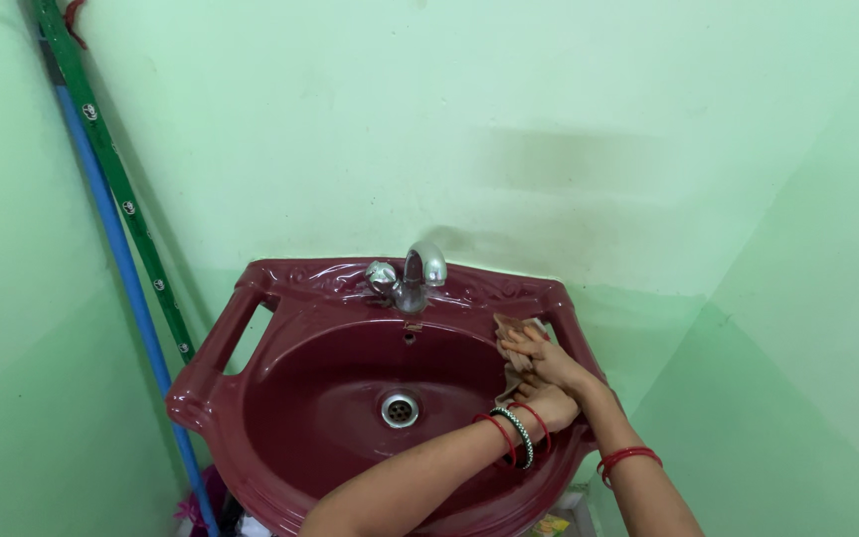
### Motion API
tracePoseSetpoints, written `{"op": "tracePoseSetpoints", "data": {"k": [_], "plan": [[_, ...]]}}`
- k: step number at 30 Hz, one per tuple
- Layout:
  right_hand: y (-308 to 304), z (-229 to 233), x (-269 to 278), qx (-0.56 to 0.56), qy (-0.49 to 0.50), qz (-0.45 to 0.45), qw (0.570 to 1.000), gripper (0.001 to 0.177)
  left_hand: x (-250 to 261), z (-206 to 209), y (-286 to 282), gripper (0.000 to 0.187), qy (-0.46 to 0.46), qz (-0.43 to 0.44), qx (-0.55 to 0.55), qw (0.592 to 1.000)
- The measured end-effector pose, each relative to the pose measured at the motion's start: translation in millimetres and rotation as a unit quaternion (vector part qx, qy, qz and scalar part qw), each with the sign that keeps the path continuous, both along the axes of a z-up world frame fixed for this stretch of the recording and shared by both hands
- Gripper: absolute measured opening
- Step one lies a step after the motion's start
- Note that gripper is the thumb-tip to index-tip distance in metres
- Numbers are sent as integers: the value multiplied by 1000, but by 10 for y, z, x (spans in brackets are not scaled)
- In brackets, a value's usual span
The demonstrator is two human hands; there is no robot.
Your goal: The person wipes the surface of a maroon wall-mounted sink with a cloth. The person repeatedly wipes the basin, faucet, and surrounding areas.
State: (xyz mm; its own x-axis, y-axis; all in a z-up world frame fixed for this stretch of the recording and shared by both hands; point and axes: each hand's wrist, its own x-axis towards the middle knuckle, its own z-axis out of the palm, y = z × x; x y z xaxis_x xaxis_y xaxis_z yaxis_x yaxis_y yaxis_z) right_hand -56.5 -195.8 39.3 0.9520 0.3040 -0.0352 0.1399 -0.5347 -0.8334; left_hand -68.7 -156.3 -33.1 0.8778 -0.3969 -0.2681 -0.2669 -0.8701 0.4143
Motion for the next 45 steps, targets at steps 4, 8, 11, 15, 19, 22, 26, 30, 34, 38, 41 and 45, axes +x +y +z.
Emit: {"op": "tracePoseSetpoints", "data": {"k": [4,8,11,15,19,22,26,30,34,38,41,45], "plan": [[117,216,-262,-112,-99,12,989,63,65,-200,-26,55,-93,-180,108,973],[186,189,-357,-220,-209,38,952,62,37,-541,161,52,-304,-361,25,881],[190,173,-471,-287,-252,50,923,61,-95,-612,201,47,-252,-356,-35,899],[206,212,-789,-329,-171,-16,929,42,-567,-276,547,47,-152,-296,-20,943],[245,166,-1108,-268,-284,7,921,36,-1231,329,960,53,0,-132,-116,984],[249,141,-1398,-217,-329,5,919,31,-1584,633,1277,48,-73,-186,-86,976],[429,-20,-1729,-140,-369,-77,916,34,-1911,704,1533,51,-98,-109,-49,988],[677,-143,-2021,-99,-442,-137,881,34,-2182,486,1663,35,-280,-89,-10,956],[912,-161,-2187,-70,-456,-176,870,33,-2372,452,1842,30,-346,-51,-13,937],[1074,-199,-2328,-54,-467,-217,855,30,-2529,547,2033,32,-353,-25,-88,931],[1147,-194,-2336,-56,-481,-226,845,26,-2596,599,2074,34,-353,4,-146,924],[1257,-176,-2402,-65,-495,-229,836,25,-2633,528,2103,36,-336,14,-127,933]]}}
